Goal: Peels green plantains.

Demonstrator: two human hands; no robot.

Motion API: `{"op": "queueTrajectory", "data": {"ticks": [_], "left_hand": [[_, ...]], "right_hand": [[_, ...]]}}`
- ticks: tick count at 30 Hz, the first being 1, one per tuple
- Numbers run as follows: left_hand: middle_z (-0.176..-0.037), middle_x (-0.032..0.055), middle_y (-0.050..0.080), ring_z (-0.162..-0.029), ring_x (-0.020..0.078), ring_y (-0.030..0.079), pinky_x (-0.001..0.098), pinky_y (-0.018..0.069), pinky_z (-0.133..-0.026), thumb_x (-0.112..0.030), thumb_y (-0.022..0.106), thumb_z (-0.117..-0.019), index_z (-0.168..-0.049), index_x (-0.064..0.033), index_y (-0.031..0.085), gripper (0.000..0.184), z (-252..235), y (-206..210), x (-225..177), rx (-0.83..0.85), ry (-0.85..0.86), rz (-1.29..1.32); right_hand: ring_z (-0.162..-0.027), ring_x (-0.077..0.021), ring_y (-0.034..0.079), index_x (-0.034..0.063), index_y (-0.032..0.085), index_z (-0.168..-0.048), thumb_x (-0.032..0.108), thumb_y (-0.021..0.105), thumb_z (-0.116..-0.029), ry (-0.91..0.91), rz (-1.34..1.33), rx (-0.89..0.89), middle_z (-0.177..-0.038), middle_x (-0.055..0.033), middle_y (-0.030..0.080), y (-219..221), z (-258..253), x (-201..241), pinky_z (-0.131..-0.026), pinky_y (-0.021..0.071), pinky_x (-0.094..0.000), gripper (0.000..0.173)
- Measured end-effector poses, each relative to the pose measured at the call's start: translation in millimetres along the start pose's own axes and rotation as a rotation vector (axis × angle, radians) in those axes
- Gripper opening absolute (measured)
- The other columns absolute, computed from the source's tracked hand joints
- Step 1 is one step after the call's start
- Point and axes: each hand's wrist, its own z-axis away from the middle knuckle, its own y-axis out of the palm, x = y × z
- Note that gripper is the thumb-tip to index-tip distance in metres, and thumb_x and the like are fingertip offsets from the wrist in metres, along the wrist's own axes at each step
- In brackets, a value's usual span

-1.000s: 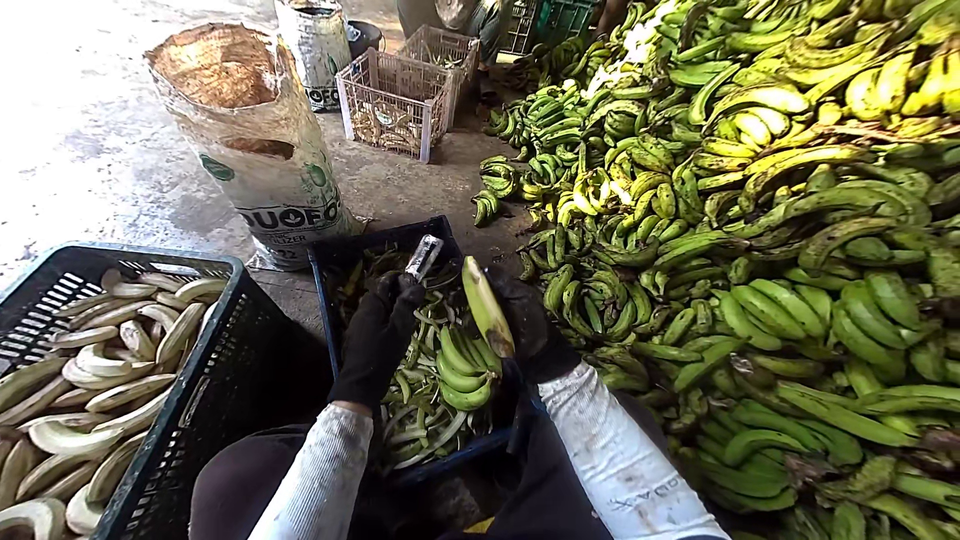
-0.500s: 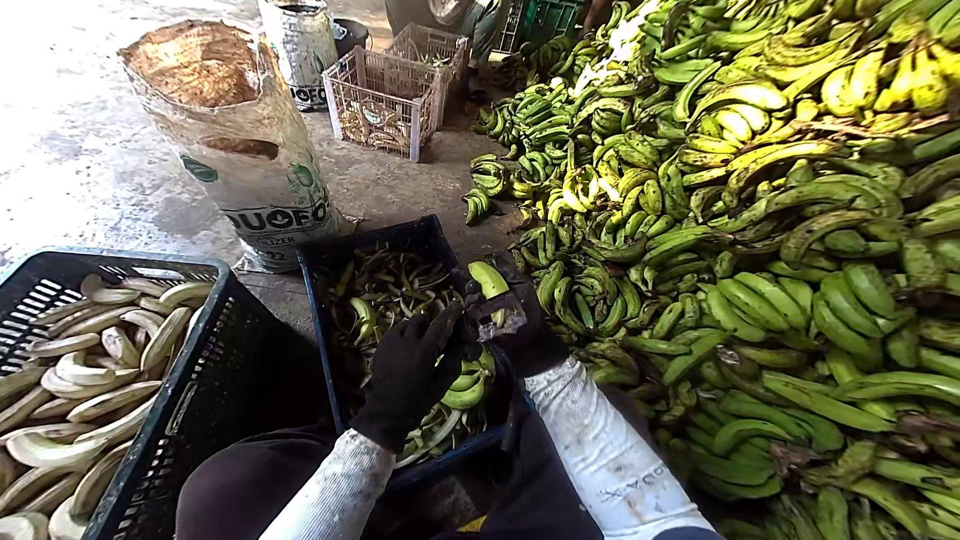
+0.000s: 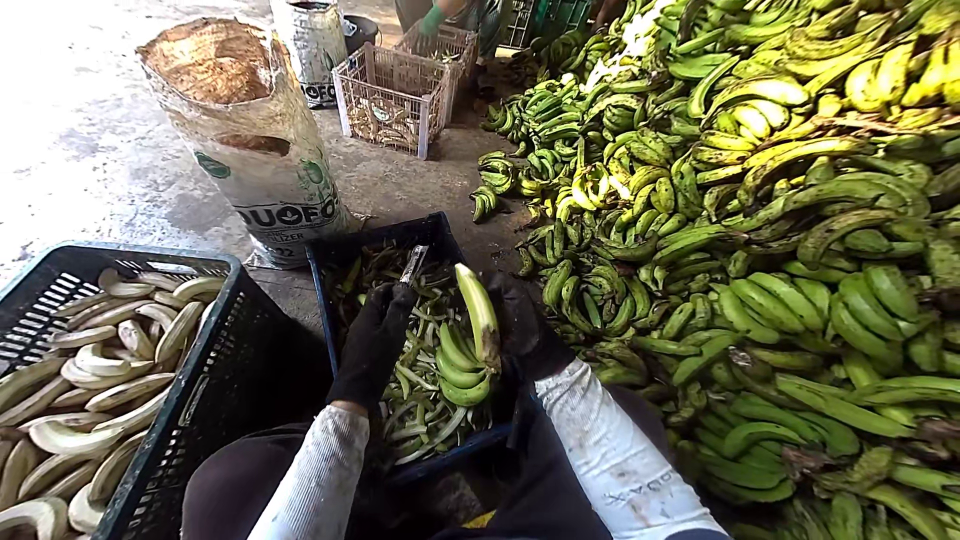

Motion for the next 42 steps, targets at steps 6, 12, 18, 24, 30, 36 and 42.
{"op": "queueTrajectory", "data": {"ticks": [6, 12, 18, 24, 30, 36, 42], "left_hand": [[-0.087, 0.0035, 0.064, -0.074, 0.0126, 0.064, 0.0294, 0.0565, -0.068, -0.041, 0.044, -0.1084, -0.133, -0.0071, 0.055, 0.043, 27.9, 18.7, -5.1, 0.228, 0.076, 0.350], [-0.078, -0.0003, 0.062, -0.065, 0.0121, 0.061, 0.0294, 0.0559, -0.062, -0.047, 0.038, -0.1071, -0.133, -0.0048, 0.056, 0.053, 60.5, 44.5, 1.2, 0.476, 0.161, 0.507], [-0.069, -0.0037, 0.057, -0.058, 0.0087, 0.057, 0.0261, 0.0531, -0.057, -0.041, 0.040, -0.1067, -0.128, -0.0055, 0.056, 0.044, 75.3, 55.3, 5.5, 0.604, 0.134, 0.617], [-0.071, -0.0047, 0.056, -0.060, 0.0081, 0.057, 0.0257, 0.0537, -0.059, -0.047, 0.043, -0.1062, -0.128, -0.0076, 0.056, 0.047, 76.9, 59.9, 9.7, 0.587, 0.147, 0.578], [-0.078, -0.0053, 0.059, -0.065, 0.0038, 0.056, 0.0221, 0.0508, -0.060, -0.038, 0.042, -0.1076, -0.126, -0.0032, 0.058, 0.043, 70.9, 75.6, 24.7, 0.387, 0.248, 0.434], [-0.088, -0.0039, 0.063, -0.068, 0.0001, 0.056, 0.0199, 0.0502, -0.061, -0.036, 0.041, -0.1081, -0.126, -0.0007, 0.061, 0.044, 65.0, 74.6, 30.0, 0.313, 0.349, 0.312], [-0.079, -0.0056, 0.060, -0.063, 0.0036, 0.056, 0.0225, 0.0504, -0.058, -0.043, 0.041, -0.1078, -0.126, -0.0028, 0.061, 0.048, 64.6, 71.2, 29.5, 0.375, 0.337, 0.389]], "right_hand": [[-0.056, -0.0101, 0.059, 0.0153, 0.063, -0.121, 0.041, 0.046, -0.1020, -0.196, -0.056, -0.214, -0.075, -0.0007, 0.061, -2.4, -4.6, 14.1, -0.050, 0.0555, -0.0285, 0.037], [-0.065, -0.0132, 0.063, 0.0117, 0.062, -0.122, 0.040, 0.034, -0.1058, -0.297, -0.261, -0.262, -0.087, -0.0046, 0.066, -12.9, -6.9, 14.1, -0.057, 0.0567, -0.0295, 0.043], [-0.054, -0.0063, 0.059, 0.0207, 0.059, -0.132, 0.057, 0.035, -0.1039, -0.255, -0.369, -0.012, -0.076, 0.0031, 0.060, -15.8, -6.2, 15.3, -0.049, 0.0535, -0.0219, 0.052], [-0.052, -0.0051, 0.057, 0.0235, 0.058, -0.134, 0.058, 0.035, -0.1037, -0.283, -0.391, 0.009, -0.072, 0.0048, 0.058, -16.6, -6.0, 11.5, -0.048, 0.0520, -0.0210, 0.051], [-0.053, -0.0073, 0.059, 0.0205, 0.059, -0.131, 0.056, 0.035, -0.1035, -0.266, -0.431, -0.039, -0.072, 0.0040, 0.060, 0.4, -7.5, -6.4, -0.049, 0.0543, -0.0241, 0.051], [-0.054, -0.0108, 0.062, 0.0150, 0.062, -0.124, 0.049, 0.033, -0.1055, -0.338, -0.425, -0.116, -0.071, 0.0001, 0.063, 6.5, -5.1, -14.1, -0.051, 0.0571, -0.0278, 0.049], [-0.071, -0.0140, 0.068, 0.0121, 0.063, -0.113, 0.041, 0.031, -0.1079, -0.316, -0.420, -0.129, -0.085, -0.0030, 0.067, 2.0, 1.4, -7.3, -0.065, 0.0608, -0.0317, 0.043]]}}
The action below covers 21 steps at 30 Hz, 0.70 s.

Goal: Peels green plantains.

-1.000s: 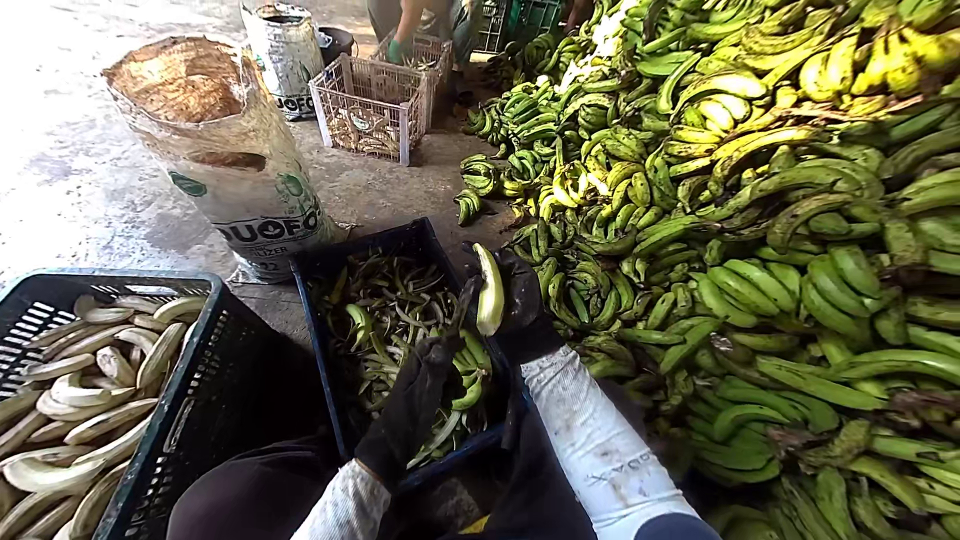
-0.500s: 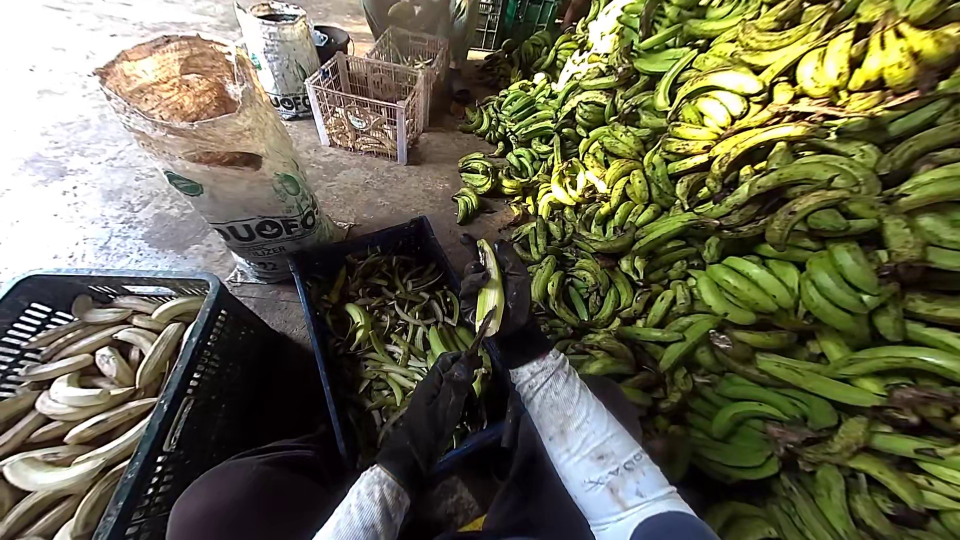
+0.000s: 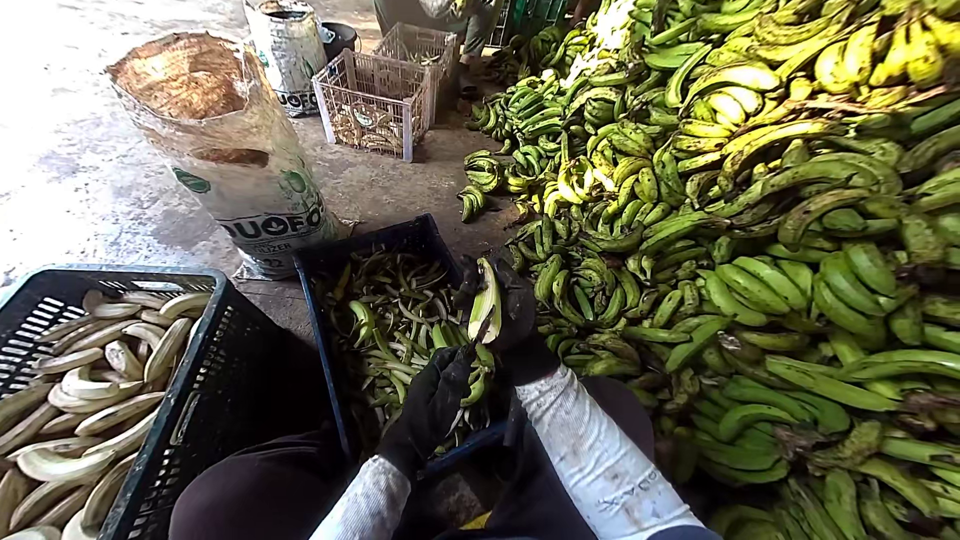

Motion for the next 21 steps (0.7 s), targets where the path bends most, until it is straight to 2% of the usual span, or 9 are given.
{"op": "queueTrajectory", "data": {"ticks": [2, 4, 6, 8, 12, 16, 18, 21], "left_hand": [[-0.081, -0.0045, 0.061, -0.064, 0.0036, 0.056, 0.0221, 0.0501, -0.058, -0.040, 0.041, -0.1082, -0.126, -0.0020, 0.061, 0.046, 0.0, -2.5, 0.2, 0.009, 0.009, -0.017], [-0.083, -0.0045, 0.062, -0.065, 0.0027, 0.056, 0.0215, 0.0499, -0.058, -0.037, 0.042, -0.1083, -0.126, -0.0019, 0.061, 0.044, -0.2, -4.3, 2.0, 0.022, 0.014, -0.037], [-0.082, -0.0047, 0.062, -0.064, 0.0024, 0.055, 0.0216, 0.0491, -0.058, -0.034, 0.044, -0.1084, -0.125, -0.0030, 0.062, 0.040, -0.3, -4.9, 2.4, 0.040, 0.019, -0.059], [-0.082, -0.0055, 0.060, -0.064, 0.0024, 0.054, 0.0217, 0.0487, -0.059, -0.035, 0.044, -0.1082, -0.124, -0.0052, 0.063, 0.038, 0.0, -5.6, 0.9, 0.060, 0.012, -0.081], [-0.086, -0.0051, 0.063, -0.067, 0.0008, 0.055, 0.0201, 0.0487, -0.061, -0.034, 0.045, -0.1082, -0.124, -0.0039, 0.063, 0.038, -0.1, -8.5, 3.1, 0.062, 0.050, -0.111], [-0.097, -0.0015, 0.066, -0.078, -0.0010, 0.059, 0.0194, 0.0517, -0.072, -0.033, 0.045, -0.1077, -0.125, -0.0015, 0.063, 0.040, -3.1, -10.3, 7.0, 0.031, 0.082, -0.211], [-0.091, -0.0029, 0.064, -0.074, -0.0004, 0.057, 0.0206, 0.0510, -0.069, -0.034, 0.044, -0.1065, -0.123, -0.0019, 0.062, 0.041, -5.9, -10.8, 6.5, 0.010, 0.046, -0.234], [-0.093, -0.0004, 0.066, -0.079, 0.0027, 0.061, 0.0256, 0.0536, -0.075, -0.034, 0.043, -0.1048, -0.125, -0.0025, 0.061, 0.042, -10.4, -14.2, 9.3, -0.002, -0.008, -0.280]], "right_hand": [[-0.077, -0.0157, 0.067, 0.0108, 0.064, -0.108, 0.036, 0.035, -0.1064, 0.019, 0.026, 0.044, -0.092, -0.0052, 0.068, -4.0, -2.6, 7.8, -0.069, 0.0597, -0.0328, 0.039], [-0.075, -0.0136, 0.066, 0.0141, 0.065, -0.112, 0.037, 0.035, -0.1053, -0.016, 0.180, -0.004, -0.092, -0.0033, 0.068, -3.0, -5.1, 14.4, -0.067, 0.0587, -0.0317, 0.038], [-0.063, -0.0094, 0.062, 0.0216, 0.062, -0.125, 0.041, 0.036, -0.1064, -0.081, 0.385, -0.118, -0.084, 0.0012, 0.065, 0.8, -4.4, 17.6, -0.057, 0.0565, -0.0284, 0.038], [-0.055, -0.0070, 0.054, 0.0262, 0.058, -0.136, 0.042, 0.039, -0.1072, -0.084, 0.464, -0.166, -0.075, 0.0041, 0.055, 3.3, -2.0, 17.5, -0.051, 0.0530, -0.0256, 0.038], [-0.050, -0.0064, 0.053, 0.0192, 0.062, -0.118, 0.041, 0.038, -0.1065, 0.024, 0.315, -0.164, -0.068, 0.0045, 0.053, 1.4, -1.5, 12.0, -0.047, 0.0516, -0.0238, 0.035], [-0.053, -0.0089, 0.057, 0.0154, 0.061, -0.114, 0.041, 0.034, -0.1069, 0.095, 0.167, -0.107, -0.069, 0.0027, 0.056, -10.2, -3.2, 3.7, -0.050, 0.0543, -0.0263, 0.039], [-0.050, -0.0096, 0.057, 0.0142, 0.060, -0.108, 0.039, 0.032, -0.1078, 0.072, 0.174, -0.143, -0.066, 0.0021, 0.056, -3.6, -2.6, -1.7, -0.049, 0.0544, -0.0268, 0.038], [-0.051, -0.0102, 0.057, 0.0119, 0.060, -0.105, 0.031, 0.033, -0.1086, -0.004, 0.231, -0.183, -0.066, 0.0006, 0.056, 3.7, 3.7, -12.9, -0.050, 0.0553, -0.0278, 0.033]]}}
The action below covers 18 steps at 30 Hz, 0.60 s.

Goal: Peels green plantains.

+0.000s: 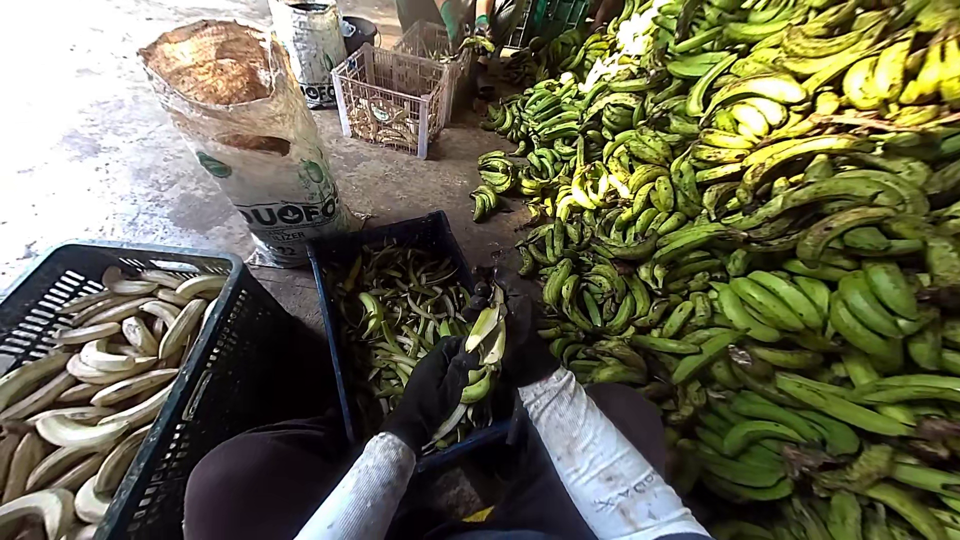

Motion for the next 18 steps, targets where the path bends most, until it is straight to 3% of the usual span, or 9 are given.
{"op": "queueTrajectory", "data": {"ticks": [4, 7, 9, 12, 15, 16, 18], "left_hand": [[-0.100, 0.0026, 0.069, -0.091, 0.0068, 0.066, 0.0317, 0.0553, -0.085, -0.034, 0.044, -0.1052, -0.129, -0.0058, 0.060, 0.040, -3.6, -5.1, 4.2, 0.008, -0.079, -0.097], [-0.104, 0.0074, 0.068, -0.096, 0.0180, 0.067, 0.0436, 0.0548, -0.088, -0.036, 0.043, -0.1058, -0.128, -0.0080, 0.059, 0.039, -7.1, -11.9, -0.6, 0.049, -0.179, -0.257], [-0.114, 0.0117, 0.067, -0.104, 0.0257, 0.067, 0.0504, 0.0539, -0.091, -0.037, 0.038, -0.1061, -0.130, -0.0085, 0.059, 0.043, -8.5, -15.1, -6.2, 0.094, -0.224, -0.389], [-0.125, 0.0148, 0.064, -0.110, 0.0322, 0.066, 0.0542, 0.0536, -0.091, -0.042, 0.034, -0.1073, -0.134, -0.0105, 0.058, 0.047, -9.1, -16.1, -16.8, 0.154, -0.336, -0.567], [-0.129, 0.0157, 0.062, -0.112, 0.0345, 0.066, 0.0564, 0.0537, -0.090, -0.049, 0.030, -0.1076, -0.139, -0.0125, 0.054, 0.054, -9.8, -19.8, -27.3, 0.191, -0.454, -0.670], [-0.128, 0.0154, 0.063, -0.112, 0.0348, 0.066, 0.0567, 0.0534, -0.089, -0.051, 0.030, -0.1072, -0.138, -0.0132, 0.055, 0.054, -9.7, -22.2, -28.6, 0.188, -0.481, -0.686], [-0.129, 0.0156, 0.062, -0.114, 0.0351, 0.065, 0.0572, 0.0526, -0.091, -0.053, 0.030, -0.1068, -0.136, -0.0127, 0.056, 0.056, -9.2, -28.1, -31.7, 0.187, -0.528, -0.717]], "right_hand": [[-0.060, -0.0119, 0.064, 0.0106, 0.062, -0.099, 0.030, 0.029, -0.1087, -0.037, -0.025, 0.046, -0.070, -0.0015, 0.063, -4.7, 5.2, -15.9, -0.060, 0.0592, -0.0305, 0.039], [-0.066, -0.0146, 0.067, 0.0110, 0.063, -0.100, 0.038, 0.028, -0.1095, -0.040, 0.000, 0.094, -0.075, -0.0045, 0.066, -11.8, 6.7, -24.1, -0.064, 0.0606, -0.0340, 0.045], [-0.069, -0.0095, 0.067, 0.0132, 0.065, -0.100, 0.035, 0.027, -0.1097, -0.072, 0.056, 0.117, -0.078, -0.0007, 0.068, -20.5, 9.6, -29.2, -0.066, 0.0596, -0.0294, 0.044], [-0.078, -0.0063, 0.066, 0.0106, 0.062, -0.106, 0.025, 0.027, -0.1103, -0.137, 0.162, 0.099, -0.086, 0.0004, 0.068, -38.7, 12.9, -39.6, -0.072, 0.0586, -0.0259, 0.038], [-0.097, -0.0042, 0.063, -0.0074, 0.052, -0.129, 0.011, 0.031, -0.1090, -0.301, 0.551, 0.196, -0.108, -0.0085, 0.065, -64.2, 15.3, -55.1, -0.084, 0.0538, -0.0184, 0.034], [-0.098, -0.0041, 0.060, -0.0066, 0.051, -0.132, 0.012, 0.032, -0.1101, -0.202, 0.719, 0.096, -0.111, -0.0095, 0.063, -46.0, 26.4, -48.3, -0.087, 0.0511, -0.0183, 0.034], [-0.098, -0.0065, 0.061, -0.0056, 0.052, -0.131, 0.010, 0.038, -0.1079, -0.152, 0.678, 0.018, -0.113, -0.0108, 0.063, -30.5, 34.3, -55.0, -0.089, 0.0518, -0.0215, 0.031]]}}
